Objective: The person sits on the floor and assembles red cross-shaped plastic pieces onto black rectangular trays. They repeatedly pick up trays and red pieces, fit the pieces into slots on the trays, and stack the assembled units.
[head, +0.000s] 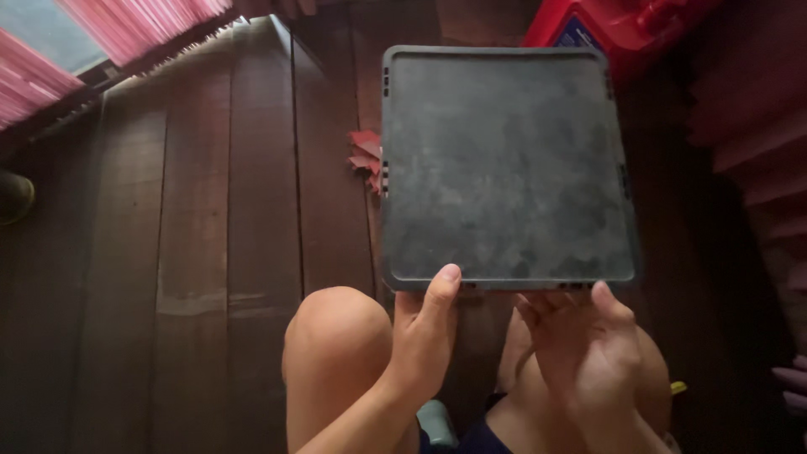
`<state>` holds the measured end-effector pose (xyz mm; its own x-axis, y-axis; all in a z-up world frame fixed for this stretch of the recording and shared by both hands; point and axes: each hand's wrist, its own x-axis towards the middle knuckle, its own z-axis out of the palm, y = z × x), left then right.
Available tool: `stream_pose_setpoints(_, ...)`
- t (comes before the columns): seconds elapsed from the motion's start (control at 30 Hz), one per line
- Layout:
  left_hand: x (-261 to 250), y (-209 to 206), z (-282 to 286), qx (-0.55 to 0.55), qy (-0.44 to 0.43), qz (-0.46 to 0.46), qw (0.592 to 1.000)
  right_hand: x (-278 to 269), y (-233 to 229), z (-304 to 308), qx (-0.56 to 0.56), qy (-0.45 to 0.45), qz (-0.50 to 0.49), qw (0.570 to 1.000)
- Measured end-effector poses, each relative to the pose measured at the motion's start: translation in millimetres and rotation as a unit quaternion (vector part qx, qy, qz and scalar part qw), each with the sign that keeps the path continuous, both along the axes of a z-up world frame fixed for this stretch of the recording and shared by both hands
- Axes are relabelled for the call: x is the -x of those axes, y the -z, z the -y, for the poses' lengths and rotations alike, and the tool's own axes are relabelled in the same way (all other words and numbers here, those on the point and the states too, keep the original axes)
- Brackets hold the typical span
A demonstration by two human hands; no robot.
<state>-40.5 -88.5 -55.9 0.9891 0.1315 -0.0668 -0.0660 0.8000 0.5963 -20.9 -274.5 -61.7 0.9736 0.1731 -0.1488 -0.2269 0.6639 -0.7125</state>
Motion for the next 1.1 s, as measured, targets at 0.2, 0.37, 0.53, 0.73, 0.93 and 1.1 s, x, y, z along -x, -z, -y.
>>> stream_pose_setpoints(0.2,3,-1,-1,-0.003,-0.025,-0.049,0.998,13,-9,-14,0.224,0.054,0.036,0.972)
stream_pose_setpoints(0.37,6,2,0,-0.016,-0.039,-0.070,0.997,19,-3,-22,0.218,0.090,0.041,0.971)
stream_pose_setpoints(0.53,6,-2,0,-0.007,-0.066,-0.028,0.997,25,1,-16,0.090,0.087,0.051,0.991)
stream_pose_setpoints(0.73,9,-7,-5,-0.015,-0.043,-0.038,0.998,18,-2,-17,0.080,0.072,0.070,0.992)
stream_pose_setpoints(0.93,8,0,2,-0.054,-0.092,-0.095,0.990,10,-23,-29,0.047,0.087,0.011,0.995)
stream_pose_setpoints(1.1,13,19,12,-0.209,-0.163,-0.109,0.958,5,-30,-41,0.045,0.109,-0.014,0.993)
